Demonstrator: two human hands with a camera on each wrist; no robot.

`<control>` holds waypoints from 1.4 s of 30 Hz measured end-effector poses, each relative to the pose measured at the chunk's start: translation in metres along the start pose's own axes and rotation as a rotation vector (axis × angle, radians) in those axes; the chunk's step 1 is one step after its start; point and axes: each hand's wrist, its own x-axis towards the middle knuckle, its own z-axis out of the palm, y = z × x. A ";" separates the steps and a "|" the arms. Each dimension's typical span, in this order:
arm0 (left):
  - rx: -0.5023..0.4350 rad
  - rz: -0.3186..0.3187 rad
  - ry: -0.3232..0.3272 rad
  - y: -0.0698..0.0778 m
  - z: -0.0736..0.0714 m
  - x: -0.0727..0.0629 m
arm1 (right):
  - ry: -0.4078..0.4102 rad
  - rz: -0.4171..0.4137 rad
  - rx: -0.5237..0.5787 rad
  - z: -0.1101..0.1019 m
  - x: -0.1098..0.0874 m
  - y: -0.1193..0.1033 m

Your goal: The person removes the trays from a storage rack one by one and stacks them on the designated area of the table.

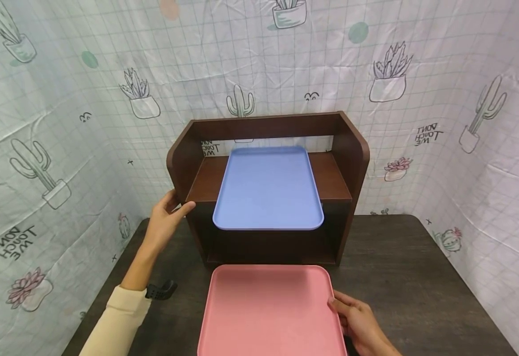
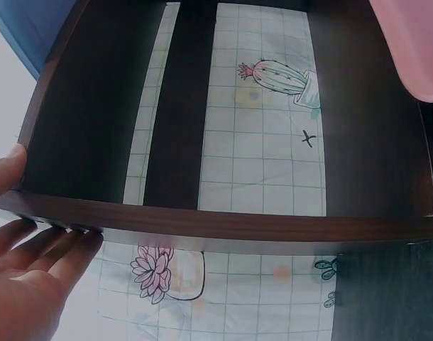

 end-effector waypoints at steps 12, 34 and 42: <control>-0.001 -0.009 0.000 0.001 0.000 0.000 | 0.054 0.026 -0.013 0.000 0.004 0.008; 0.001 -0.013 0.001 0.004 0.000 -0.001 | 0.292 0.019 -0.355 0.019 0.005 0.001; 0.013 -0.006 0.004 0.002 -0.001 0.000 | 0.378 -0.138 -0.754 0.017 0.005 -0.005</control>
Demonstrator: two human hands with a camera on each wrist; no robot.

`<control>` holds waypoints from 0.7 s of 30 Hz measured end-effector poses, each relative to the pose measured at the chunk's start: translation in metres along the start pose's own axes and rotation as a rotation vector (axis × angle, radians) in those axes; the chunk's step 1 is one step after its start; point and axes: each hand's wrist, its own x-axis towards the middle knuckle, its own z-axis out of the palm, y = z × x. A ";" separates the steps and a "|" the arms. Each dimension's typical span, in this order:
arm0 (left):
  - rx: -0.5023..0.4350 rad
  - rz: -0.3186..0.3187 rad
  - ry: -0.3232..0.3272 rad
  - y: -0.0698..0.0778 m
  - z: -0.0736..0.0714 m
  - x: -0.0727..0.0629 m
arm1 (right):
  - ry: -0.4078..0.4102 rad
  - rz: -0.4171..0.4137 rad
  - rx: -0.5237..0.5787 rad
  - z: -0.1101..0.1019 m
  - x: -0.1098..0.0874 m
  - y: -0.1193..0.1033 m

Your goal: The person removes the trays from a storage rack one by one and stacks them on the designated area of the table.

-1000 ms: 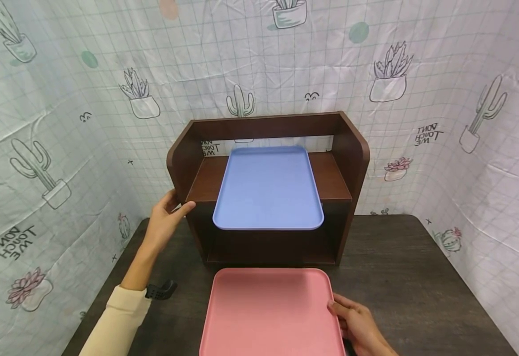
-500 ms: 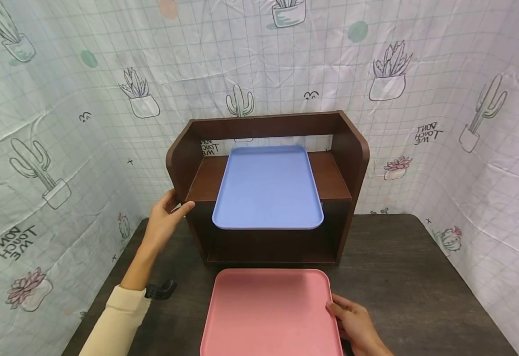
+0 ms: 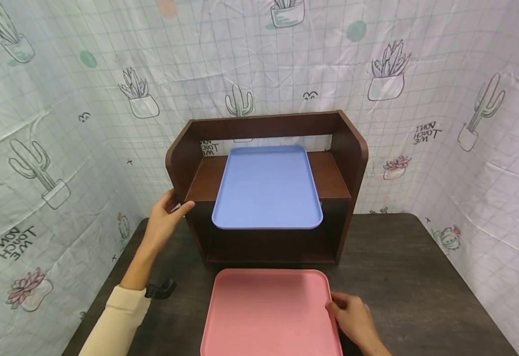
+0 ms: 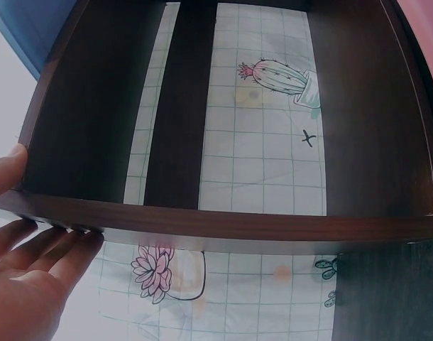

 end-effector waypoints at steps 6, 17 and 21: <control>-0.006 -0.008 0.001 -0.001 0.000 0.000 | 0.045 -0.092 -0.113 -0.002 0.000 -0.001; -0.006 -0.004 0.000 -0.002 0.001 0.000 | 0.047 -0.119 -0.107 -0.001 0.002 -0.003; -0.009 -0.004 0.000 -0.002 0.000 0.000 | 0.052 -0.121 -0.110 -0.001 0.002 -0.003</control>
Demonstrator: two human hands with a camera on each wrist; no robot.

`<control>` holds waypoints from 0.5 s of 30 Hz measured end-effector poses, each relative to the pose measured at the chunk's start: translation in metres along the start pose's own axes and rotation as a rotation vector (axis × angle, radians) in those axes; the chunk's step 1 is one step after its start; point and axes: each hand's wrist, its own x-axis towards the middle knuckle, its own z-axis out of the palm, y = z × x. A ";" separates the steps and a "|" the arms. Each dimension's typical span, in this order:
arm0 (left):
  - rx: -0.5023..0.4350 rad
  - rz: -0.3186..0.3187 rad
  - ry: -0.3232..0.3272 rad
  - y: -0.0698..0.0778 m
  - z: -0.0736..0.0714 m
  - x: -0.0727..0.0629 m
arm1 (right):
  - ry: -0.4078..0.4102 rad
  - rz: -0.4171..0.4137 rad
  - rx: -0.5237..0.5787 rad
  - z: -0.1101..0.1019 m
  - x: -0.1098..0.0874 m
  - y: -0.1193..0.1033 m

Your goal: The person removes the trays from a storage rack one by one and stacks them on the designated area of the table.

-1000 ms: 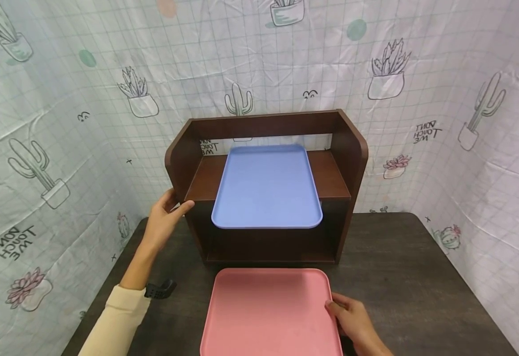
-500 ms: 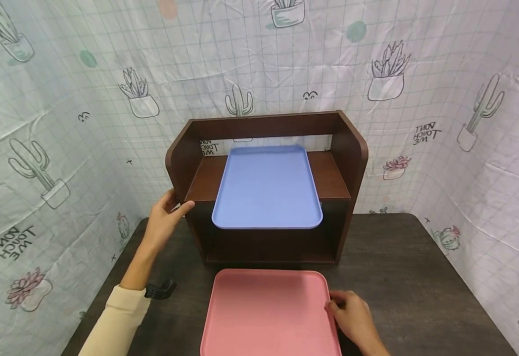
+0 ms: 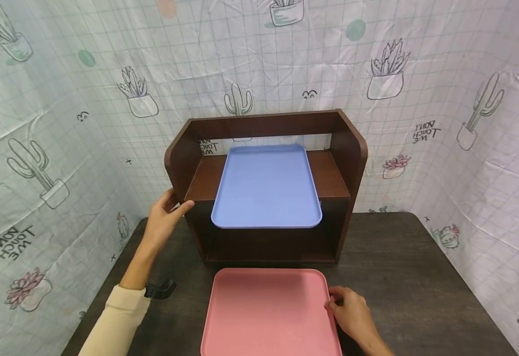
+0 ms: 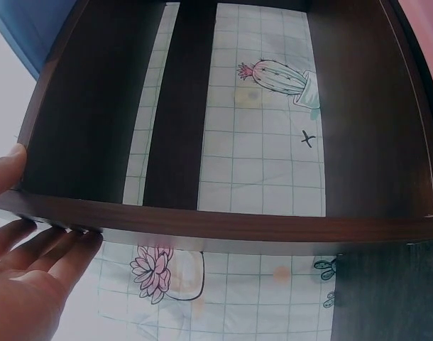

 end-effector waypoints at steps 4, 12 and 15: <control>-0.004 0.003 0.002 0.001 0.000 0.000 | 0.009 -0.007 -0.010 0.000 0.000 0.000; -0.011 0.017 0.004 -0.001 0.000 0.000 | 0.020 -0.006 -0.015 0.000 -0.001 0.002; -0.012 0.017 0.004 -0.001 0.001 0.000 | 0.019 0.009 0.006 -0.001 -0.001 0.002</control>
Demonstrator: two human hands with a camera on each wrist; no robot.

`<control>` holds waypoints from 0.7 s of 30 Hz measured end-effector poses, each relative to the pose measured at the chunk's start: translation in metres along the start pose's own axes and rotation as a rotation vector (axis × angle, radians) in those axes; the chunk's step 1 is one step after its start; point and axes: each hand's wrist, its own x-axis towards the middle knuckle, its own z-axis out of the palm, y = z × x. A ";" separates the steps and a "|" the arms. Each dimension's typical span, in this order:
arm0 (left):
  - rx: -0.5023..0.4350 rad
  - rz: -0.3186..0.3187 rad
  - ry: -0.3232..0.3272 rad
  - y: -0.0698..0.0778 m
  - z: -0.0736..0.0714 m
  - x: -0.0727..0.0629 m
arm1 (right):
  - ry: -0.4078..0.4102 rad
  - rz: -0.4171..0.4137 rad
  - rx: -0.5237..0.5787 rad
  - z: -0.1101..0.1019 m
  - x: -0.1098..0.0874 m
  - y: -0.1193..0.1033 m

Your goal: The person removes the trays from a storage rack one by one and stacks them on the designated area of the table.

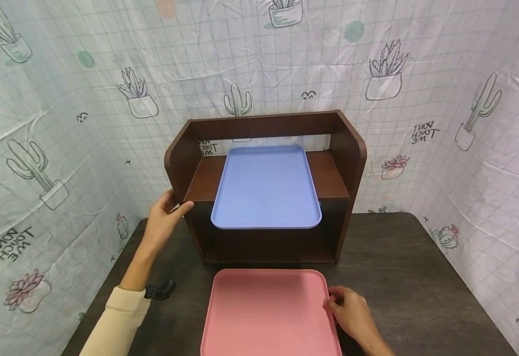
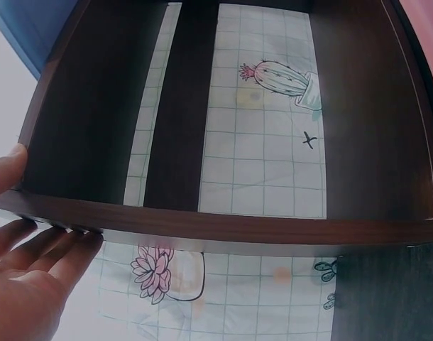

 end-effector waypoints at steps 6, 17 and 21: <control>0.004 -0.006 -0.006 -0.001 0.000 0.000 | 0.003 0.030 0.091 -0.004 0.002 -0.003; -0.011 0.000 -0.012 0.001 0.000 0.000 | -0.036 0.025 0.206 -0.018 -0.001 -0.030; -0.020 0.006 -0.010 0.001 0.000 -0.001 | -0.073 -0.029 0.320 -0.024 -0.004 -0.046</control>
